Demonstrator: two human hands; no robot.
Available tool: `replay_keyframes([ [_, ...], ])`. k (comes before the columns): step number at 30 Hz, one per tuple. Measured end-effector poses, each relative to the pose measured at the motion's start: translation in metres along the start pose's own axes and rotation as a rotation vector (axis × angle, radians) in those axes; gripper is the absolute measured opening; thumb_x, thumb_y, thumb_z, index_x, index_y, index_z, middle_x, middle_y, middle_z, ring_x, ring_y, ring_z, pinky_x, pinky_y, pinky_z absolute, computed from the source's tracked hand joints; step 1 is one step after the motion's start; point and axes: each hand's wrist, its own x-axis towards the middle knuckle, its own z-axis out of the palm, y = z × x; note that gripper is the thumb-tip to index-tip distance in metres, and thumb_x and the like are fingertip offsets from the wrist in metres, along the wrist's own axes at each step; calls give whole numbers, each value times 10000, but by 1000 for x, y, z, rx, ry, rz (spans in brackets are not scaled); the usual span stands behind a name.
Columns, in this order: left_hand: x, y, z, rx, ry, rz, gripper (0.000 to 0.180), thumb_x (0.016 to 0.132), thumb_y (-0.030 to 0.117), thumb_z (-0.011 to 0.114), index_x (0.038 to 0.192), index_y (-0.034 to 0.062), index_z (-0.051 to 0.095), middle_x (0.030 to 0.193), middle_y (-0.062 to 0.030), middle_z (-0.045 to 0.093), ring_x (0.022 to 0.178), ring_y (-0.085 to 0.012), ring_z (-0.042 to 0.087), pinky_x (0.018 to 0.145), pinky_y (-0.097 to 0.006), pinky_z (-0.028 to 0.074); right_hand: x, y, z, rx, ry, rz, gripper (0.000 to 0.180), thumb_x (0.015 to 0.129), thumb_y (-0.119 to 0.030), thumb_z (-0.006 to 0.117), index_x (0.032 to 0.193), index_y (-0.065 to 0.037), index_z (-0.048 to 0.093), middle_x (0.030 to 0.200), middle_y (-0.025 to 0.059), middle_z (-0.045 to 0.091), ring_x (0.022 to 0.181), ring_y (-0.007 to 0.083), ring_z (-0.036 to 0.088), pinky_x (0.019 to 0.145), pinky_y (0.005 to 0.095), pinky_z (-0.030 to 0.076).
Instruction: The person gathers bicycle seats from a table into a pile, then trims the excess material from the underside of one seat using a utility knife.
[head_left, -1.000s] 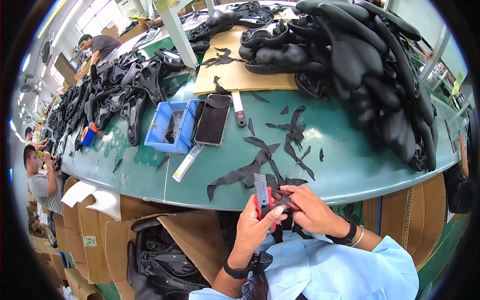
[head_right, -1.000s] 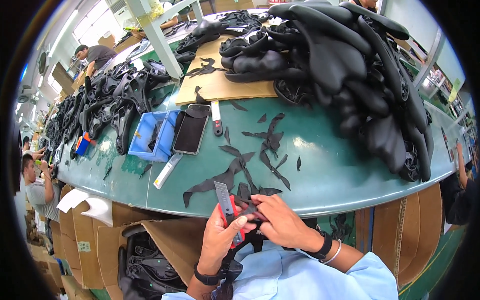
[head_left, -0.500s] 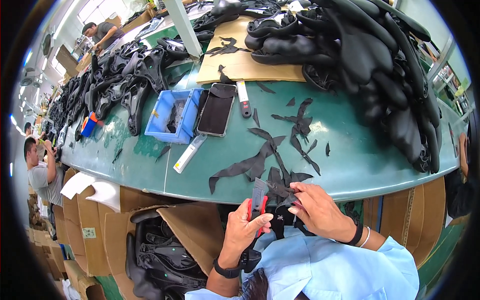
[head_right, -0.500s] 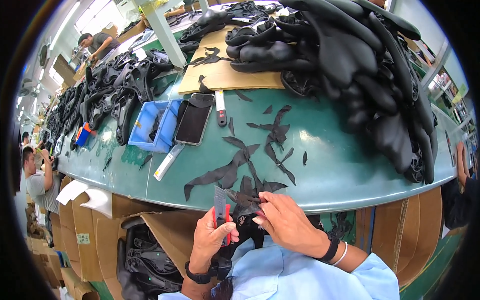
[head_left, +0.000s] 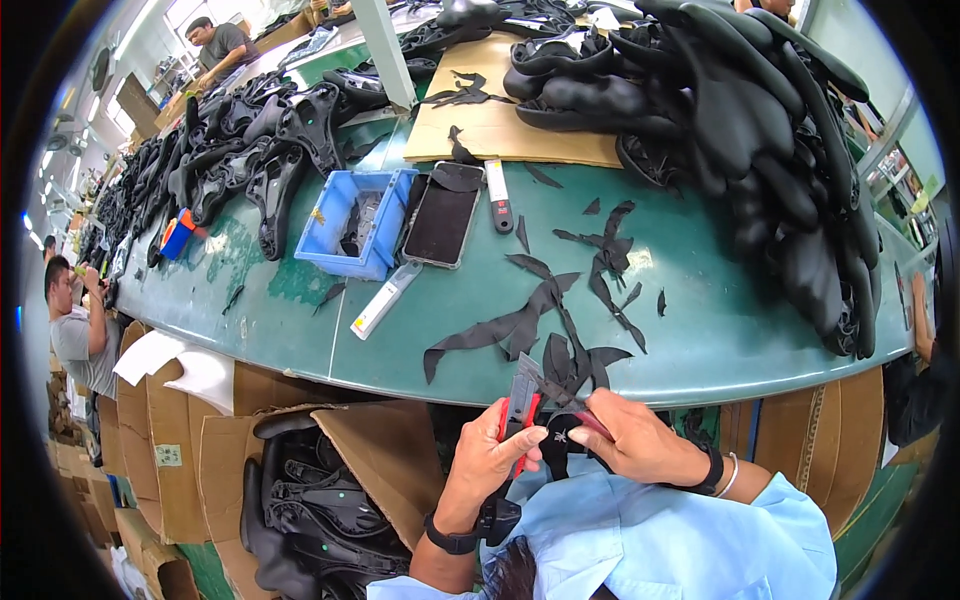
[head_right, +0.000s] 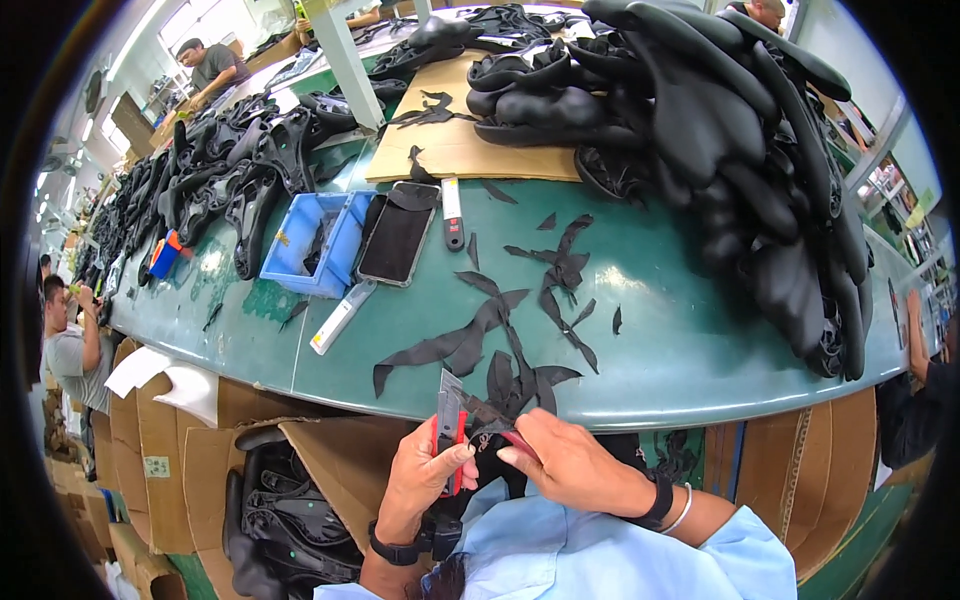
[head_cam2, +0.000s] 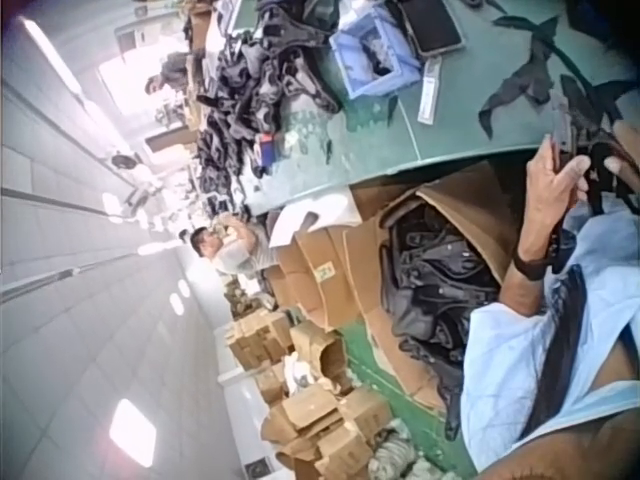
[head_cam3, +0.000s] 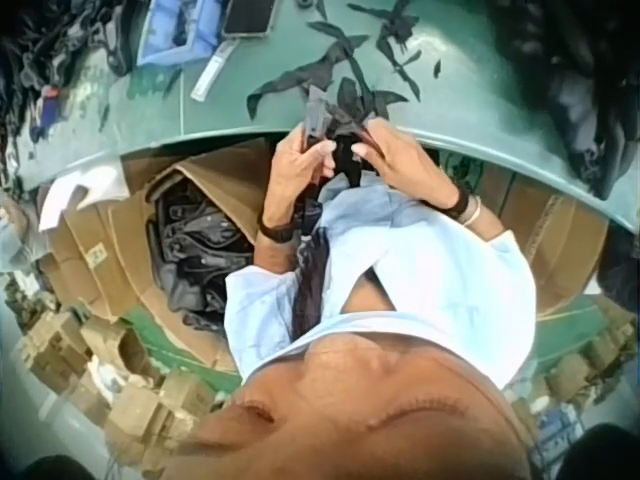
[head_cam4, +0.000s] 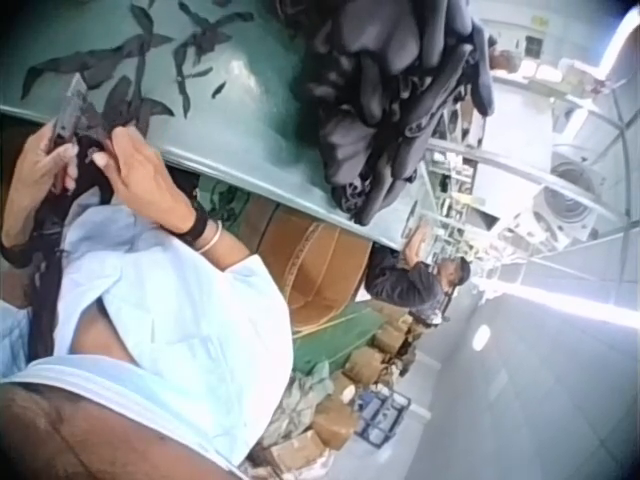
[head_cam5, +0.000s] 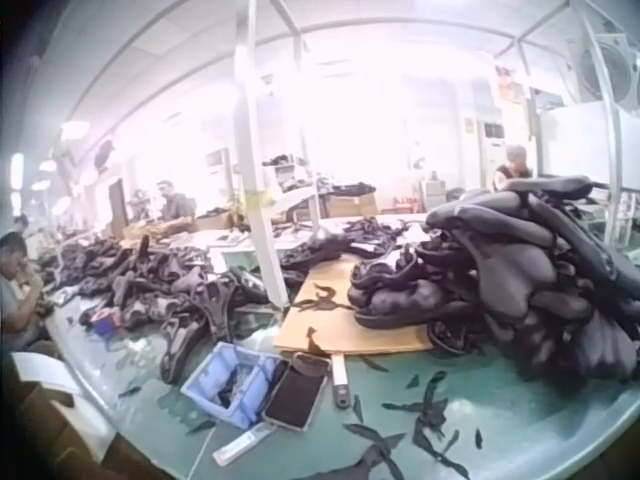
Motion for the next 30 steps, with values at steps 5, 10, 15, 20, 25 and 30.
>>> replay_keyframes([
  [5,0,-11,-16,-96,32,31,349,862,247,716,1079,12,575,702,-37,616,588,-107,616,527,-240,521,18,-9,-7,819,-348,452,337,971,-342,530,866,-36,435,716,105,414,640,206,418,600,344,387],
  [10,-5,-14,-29,-228,80,68,284,903,190,665,1096,17,550,716,-34,600,595,-105,598,547,-253,536,113,-15,0,61,100,-201,260,931,-239,565,879,-18,437,758,174,487,714,377,508,620,441,402],
  [15,-11,-12,-25,-248,80,93,285,914,211,651,1082,10,538,725,-50,606,594,-121,602,556,-265,536,232,-2,28,-233,278,-346,231,885,-238,594,907,-31,493,816,172,554,755,391,553,629,478,424],
  [20,-11,-17,-32,-365,406,331,261,986,303,519,965,49,465,722,-103,590,594,-187,595,568,-304,519,209,-16,61,-306,107,-304,246,852,-283,630,904,-63,531,861,147,551,836,342,558,683,462,417],
  [25,20,8,-24,-460,540,682,401,999,479,401,999,85,477,1082,-116,569,1031,-222,532,917,-390,399,208,4,71,-323,291,-609,392,798,-349,664,1041,-56,572,1018,131,548,1003,306,526,841,404,395],
  [30,32,37,-4,-755,324,773,608,984,579,292,1322,85,400,1351,-112,451,1262,-243,420,1083,-425,323,156,-38,16,121,-138,-468,418,889,-396,599,1111,-46,549,1006,164,569,940,326,558,765,424,449],
])
